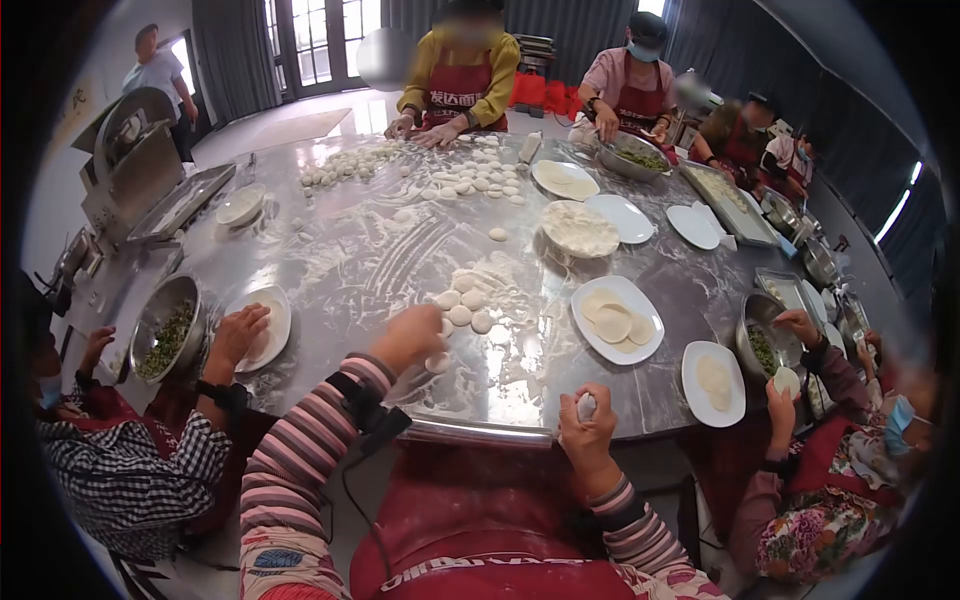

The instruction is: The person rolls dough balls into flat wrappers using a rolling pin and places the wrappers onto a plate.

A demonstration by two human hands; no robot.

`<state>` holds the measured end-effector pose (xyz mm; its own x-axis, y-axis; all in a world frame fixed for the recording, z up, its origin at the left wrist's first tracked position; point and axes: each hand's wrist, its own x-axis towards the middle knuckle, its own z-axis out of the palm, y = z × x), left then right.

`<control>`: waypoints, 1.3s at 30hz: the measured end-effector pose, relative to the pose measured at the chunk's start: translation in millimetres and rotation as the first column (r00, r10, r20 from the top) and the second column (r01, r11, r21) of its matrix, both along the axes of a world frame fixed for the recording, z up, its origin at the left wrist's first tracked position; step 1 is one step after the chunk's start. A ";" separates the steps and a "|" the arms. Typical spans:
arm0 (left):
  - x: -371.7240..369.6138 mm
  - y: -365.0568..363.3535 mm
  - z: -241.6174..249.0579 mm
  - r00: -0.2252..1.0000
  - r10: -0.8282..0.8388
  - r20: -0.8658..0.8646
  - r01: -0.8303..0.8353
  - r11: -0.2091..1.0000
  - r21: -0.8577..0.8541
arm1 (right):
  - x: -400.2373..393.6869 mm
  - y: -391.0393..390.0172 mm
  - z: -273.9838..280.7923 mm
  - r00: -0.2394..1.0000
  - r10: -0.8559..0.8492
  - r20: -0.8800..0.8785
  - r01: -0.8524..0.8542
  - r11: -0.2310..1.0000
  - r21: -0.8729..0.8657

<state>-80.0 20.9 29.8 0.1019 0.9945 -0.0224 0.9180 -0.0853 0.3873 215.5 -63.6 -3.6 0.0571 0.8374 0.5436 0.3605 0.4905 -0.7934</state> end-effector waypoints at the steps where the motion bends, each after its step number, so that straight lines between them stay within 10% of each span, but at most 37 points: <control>1: 16.7 0.1 6.8 0.995 -0.069 0.074 0.070 0.997 -0.016 | -0.8 -0.4 0.3 1.000 -0.010 -0.004 0.010 1.000 -0.003; 5: 91.7 16.5 -14.9 0.805 -0.185 0.564 0.277 0.958 -0.080 | 0.7 2.9 0.3 0.999 0.017 0.047 -0.018 1.000 0.015; 11: 109.2 3.3 -18.1 0.946 -0.225 0.235 0.247 0.967 -0.068 | -1.3 5.3 17.9 0.987 -0.046 0.154 -0.013 0.933 0.359; 18: 71.4 -21.7 -17.0 0.934 -0.173 0.312 0.227 0.963 -0.146 | -23.5 56.9 30.3 0.986 0.159 -0.038 -0.159 0.987 0.016; 20: 75.8 -21.9 -22.1 0.936 -0.158 0.316 0.208 0.969 -0.130 | -28.5 91.5 8.7 0.981 0.060 0.182 -0.098 0.973 0.207; 35: 77.6 -23.4 -26.4 0.944 -0.107 0.313 0.136 0.988 -0.070 | -43.1 98.1 18.4 0.980 -0.030 0.199 -0.020 0.969 0.246; 39: 72.7 -19.0 -20.3 0.896 -0.319 0.308 0.376 0.915 -0.147 | -23.5 71.5 14.6 0.965 -0.079 0.251 0.015 0.969 0.247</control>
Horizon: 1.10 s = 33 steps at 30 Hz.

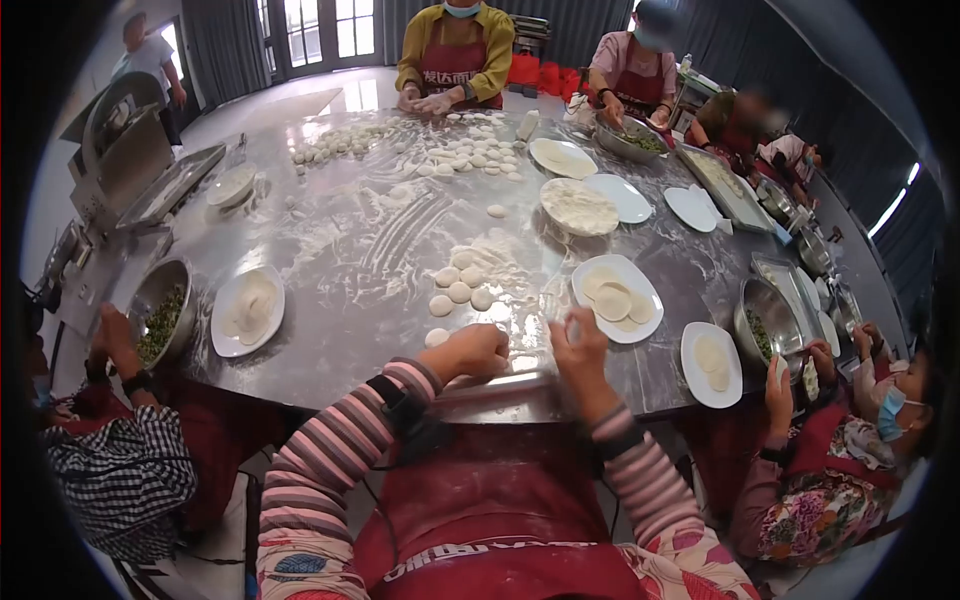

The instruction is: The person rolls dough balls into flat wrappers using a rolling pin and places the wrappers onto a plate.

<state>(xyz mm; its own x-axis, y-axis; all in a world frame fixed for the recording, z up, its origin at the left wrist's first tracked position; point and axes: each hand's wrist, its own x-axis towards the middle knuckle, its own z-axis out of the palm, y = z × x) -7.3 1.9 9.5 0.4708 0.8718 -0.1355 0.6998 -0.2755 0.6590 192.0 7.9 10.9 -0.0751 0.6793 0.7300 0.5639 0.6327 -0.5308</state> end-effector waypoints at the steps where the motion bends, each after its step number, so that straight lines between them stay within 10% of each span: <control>1: 0.6 -3.9 1.0 0.999 0.029 -0.040 -0.029 1.000 -0.006 | 7.1 -21.1 1.1 1.000 -0.018 -0.016 0.018 1.000 0.026; 25: 1.8 -5.1 0.8 0.978 0.193 -0.083 -0.182 0.975 0.130 | -16.0 23.2 6.0 0.997 0.069 -0.024 -0.069 0.998 -0.010; 33: -9.6 -22.7 2.0 0.990 0.137 0.042 -0.132 0.986 -0.101 | 15.2 -49.3 -8.3 1.000 -0.017 -0.026 0.017 1.000 0.009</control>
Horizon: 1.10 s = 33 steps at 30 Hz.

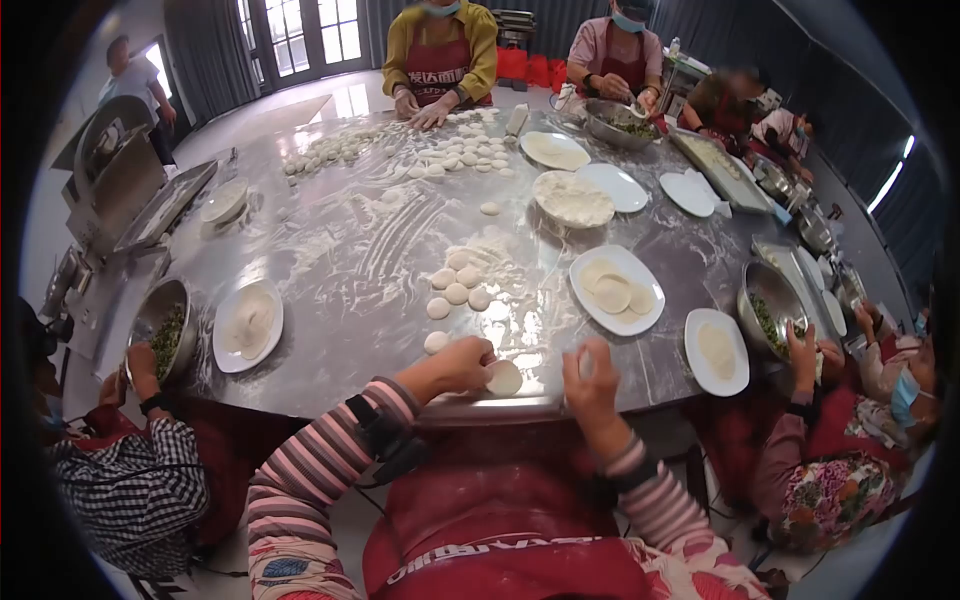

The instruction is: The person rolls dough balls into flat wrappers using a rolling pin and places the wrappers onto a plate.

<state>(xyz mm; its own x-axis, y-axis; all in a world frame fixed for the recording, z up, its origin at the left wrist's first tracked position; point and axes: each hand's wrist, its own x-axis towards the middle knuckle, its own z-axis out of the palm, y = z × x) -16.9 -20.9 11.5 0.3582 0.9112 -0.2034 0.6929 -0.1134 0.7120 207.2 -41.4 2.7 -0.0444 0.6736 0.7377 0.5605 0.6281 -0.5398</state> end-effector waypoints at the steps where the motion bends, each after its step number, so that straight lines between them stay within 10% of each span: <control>1: 1.9 -1.8 0.6 0.999 -0.030 0.041 0.030 1.000 -0.004 | -6.5 20.4 4.3 0.999 -0.003 0.041 0.002 1.000 0.023; 11: 4.6 9.6 -19.8 0.999 0.009 -0.035 -0.003 0.983 0.183 | 4.3 -11.5 -0.3 0.999 -0.024 -0.045 0.023 0.999 -0.032; 19: 20.8 12.6 -5.4 0.997 0.037 -0.067 -0.026 0.987 0.156 | -30.9 71.5 8.7 0.999 0.042 0.011 -0.041 0.997 -0.067; 27: 4.5 3.1 -9.6 0.995 0.071 0.074 -0.065 0.995 -0.082 | 4.8 -17.4 0.0 0.997 -0.035 -0.063 0.030 0.996 -0.079; 33: 23.2 12.8 -10.4 0.999 0.028 0.038 -0.033 0.986 0.161 | -31.7 66.0 8.7 1.000 0.006 0.002 -0.006 0.999 -0.050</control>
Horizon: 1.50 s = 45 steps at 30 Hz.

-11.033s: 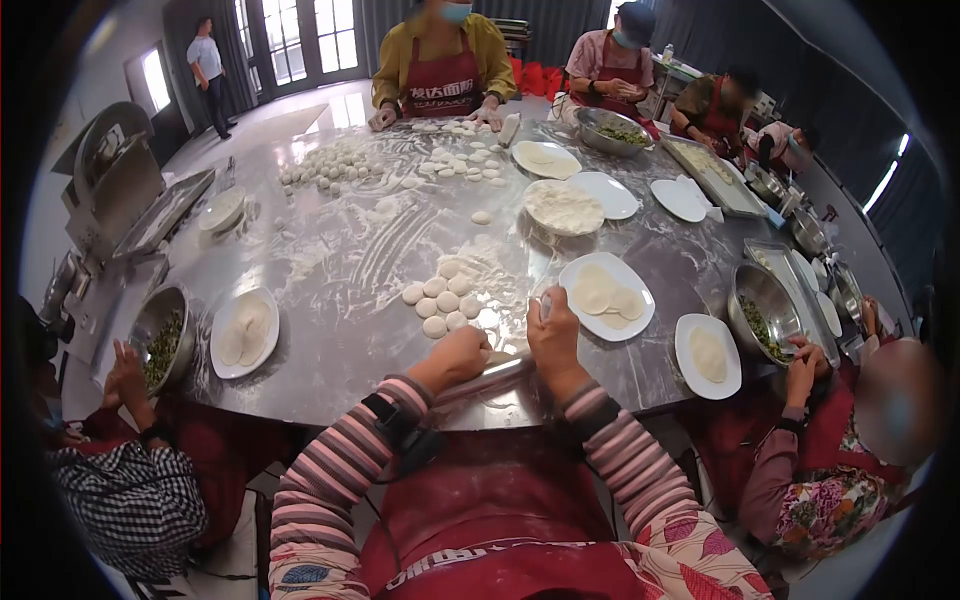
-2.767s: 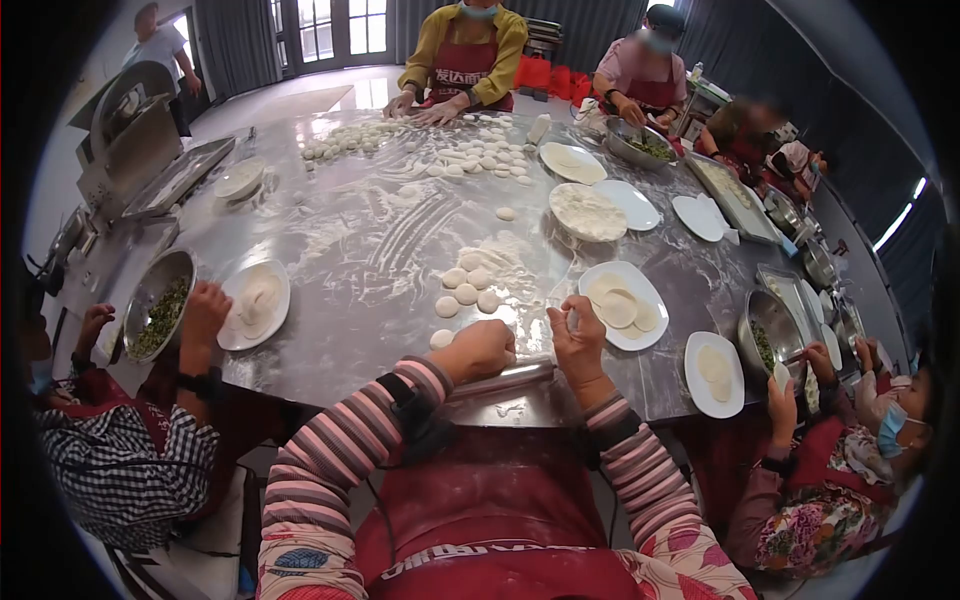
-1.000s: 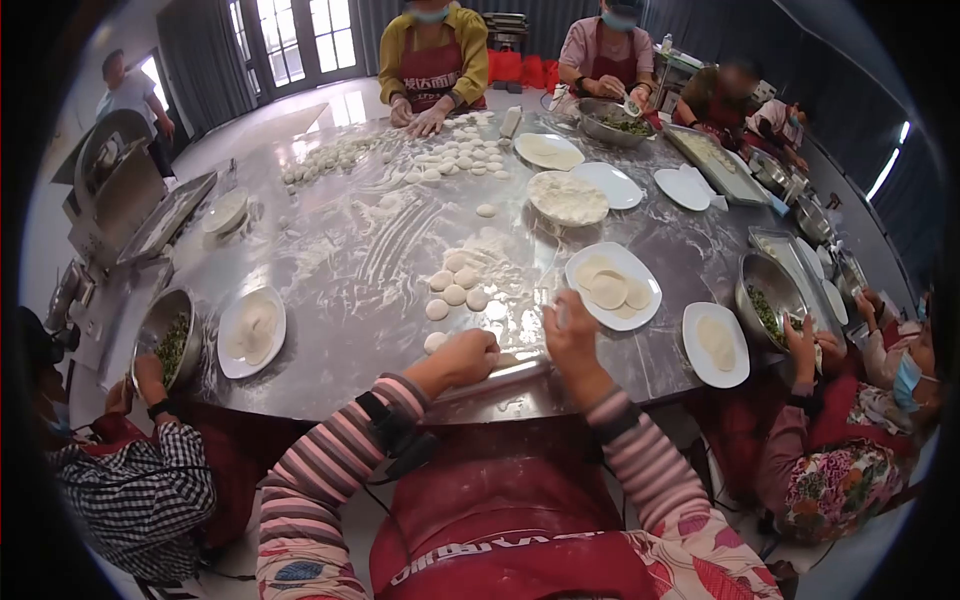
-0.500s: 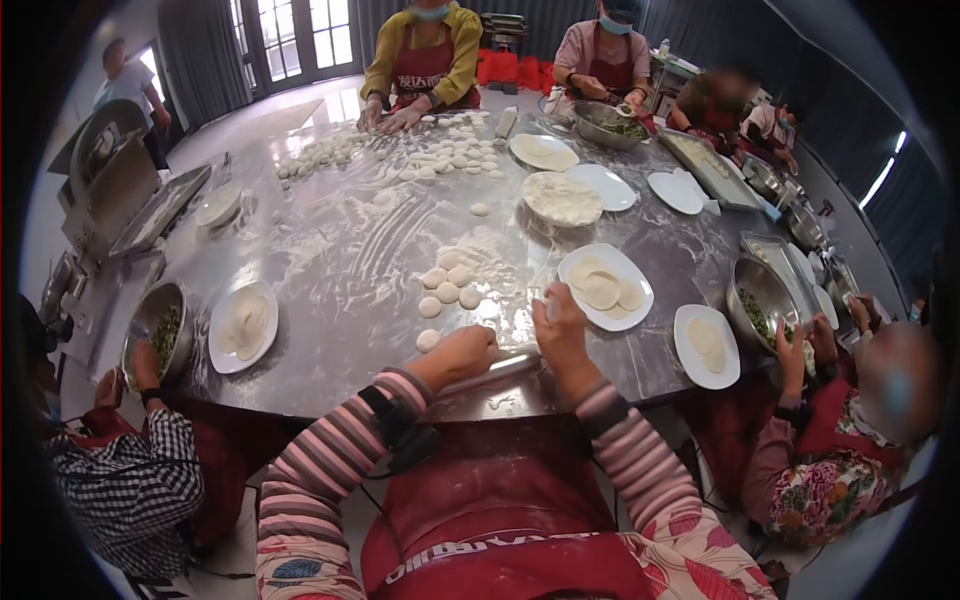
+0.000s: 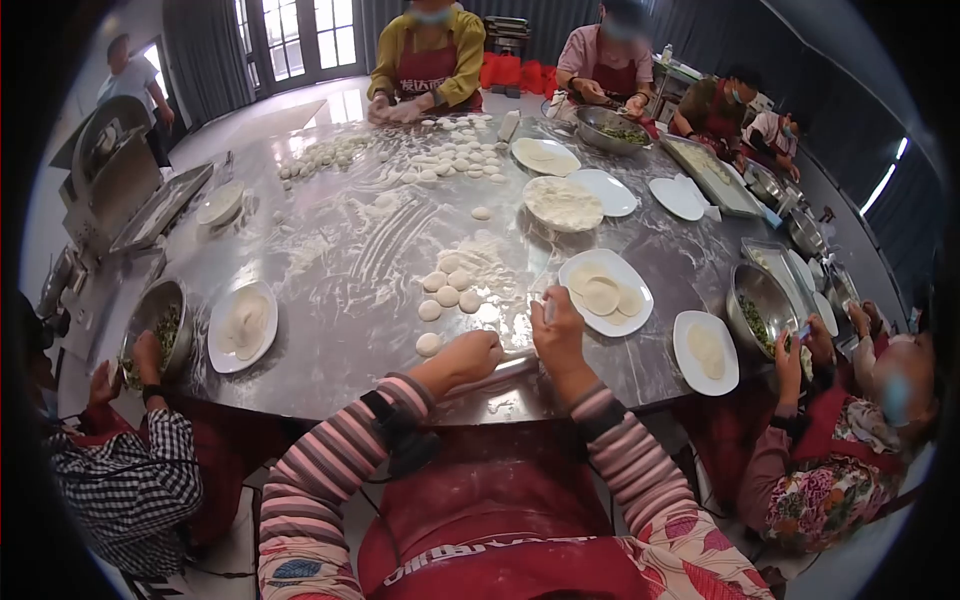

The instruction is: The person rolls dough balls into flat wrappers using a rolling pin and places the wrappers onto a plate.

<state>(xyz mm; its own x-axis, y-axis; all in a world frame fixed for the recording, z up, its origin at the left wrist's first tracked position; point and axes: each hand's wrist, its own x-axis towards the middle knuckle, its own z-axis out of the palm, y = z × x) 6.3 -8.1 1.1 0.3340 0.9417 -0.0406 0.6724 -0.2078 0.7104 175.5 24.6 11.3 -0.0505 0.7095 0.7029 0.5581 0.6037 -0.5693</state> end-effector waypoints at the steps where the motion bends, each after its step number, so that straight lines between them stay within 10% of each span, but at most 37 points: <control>1: 2.1 1.1 -0.3 1.000 0.017 0.018 -0.018 1.000 0.007 | 0.2 -0.2 0.1 1.000 0.001 -0.011 -0.001 1.000 0.008; 38: -0.7 15.4 12.9 0.986 -0.160 0.045 0.165 0.977 -0.138 | 38.4 -78.6 -2.5 0.996 0.035 -0.087 -0.033 0.999 0.026; 45: 85.6 107.8 49.9 0.752 0.225 0.620 0.018 0.933 -0.360 | 41.9 -72.3 0.8 0.989 0.100 -0.107 -0.096 0.995 0.041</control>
<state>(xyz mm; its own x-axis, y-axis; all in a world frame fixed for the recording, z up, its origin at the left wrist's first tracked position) 91.9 99.7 51.0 0.2947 0.9421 -0.1599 0.0338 0.1570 0.9870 217.5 -47.7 12.2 -0.0403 0.6793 0.7328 0.4317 0.6732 -0.6003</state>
